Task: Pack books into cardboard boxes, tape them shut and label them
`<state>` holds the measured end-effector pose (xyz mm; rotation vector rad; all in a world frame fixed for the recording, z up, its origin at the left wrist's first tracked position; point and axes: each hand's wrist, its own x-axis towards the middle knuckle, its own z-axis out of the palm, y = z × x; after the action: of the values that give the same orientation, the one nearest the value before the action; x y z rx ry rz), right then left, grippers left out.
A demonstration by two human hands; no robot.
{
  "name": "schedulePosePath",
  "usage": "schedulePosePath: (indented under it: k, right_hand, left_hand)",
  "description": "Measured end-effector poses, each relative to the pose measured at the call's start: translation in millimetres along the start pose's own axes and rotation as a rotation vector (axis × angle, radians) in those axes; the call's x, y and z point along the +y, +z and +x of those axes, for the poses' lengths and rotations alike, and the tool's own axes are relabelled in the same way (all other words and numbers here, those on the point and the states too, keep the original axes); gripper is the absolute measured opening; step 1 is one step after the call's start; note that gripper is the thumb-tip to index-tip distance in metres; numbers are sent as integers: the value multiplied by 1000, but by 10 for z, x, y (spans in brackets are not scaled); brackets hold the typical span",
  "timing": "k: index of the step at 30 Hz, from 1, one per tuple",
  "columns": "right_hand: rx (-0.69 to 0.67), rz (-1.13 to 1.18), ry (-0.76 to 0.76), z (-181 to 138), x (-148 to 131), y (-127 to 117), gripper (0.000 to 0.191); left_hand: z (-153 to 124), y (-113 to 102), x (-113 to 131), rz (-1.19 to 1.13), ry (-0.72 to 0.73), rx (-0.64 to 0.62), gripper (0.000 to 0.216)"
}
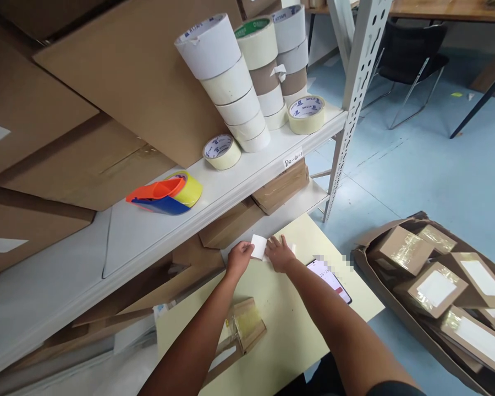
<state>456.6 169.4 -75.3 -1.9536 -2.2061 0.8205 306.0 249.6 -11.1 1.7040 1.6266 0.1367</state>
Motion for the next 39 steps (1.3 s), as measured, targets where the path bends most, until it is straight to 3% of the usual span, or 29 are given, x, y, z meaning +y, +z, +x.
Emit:
schedulePosePath:
  k: [4, 8, 14, 18, 23, 28, 33, 39]
  right_hand:
    - [-98, -81, -177, -7, 262, -104, 55]
    - [-19, -19, -159, -49, 411, -170, 52]
    - [6, 83, -119, -90, 400, -237, 51]
    - [74, 110, -29, 20, 328, -185, 68]
    - [52, 77, -66, 86, 370, -49, 78]
    - [64, 62, -124, 72, 470, -37, 68]
    - [182, 94, -20, 217, 399, -20, 40]
    - [259, 100, 53, 314, 304, 71, 38]
  left_hand:
    - [-34, -69, -223, -43, -149, -25, 21]
    - [-145, -70, -333, -75, -218, -101, 25]
    - [-228, -59, -338, -138, -204, -166, 33]
    - [-245, -40, -337, -167, -178, -197, 37]
    - [-255, -42, -389, -173, -161, -164, 41]
    - [-247, -47, -424, -147, -156, -112, 34]
    - [-306, -32, -362, -67, -123, -60, 37]
    - [-294, -43, -362, 22, -146, -29, 40]
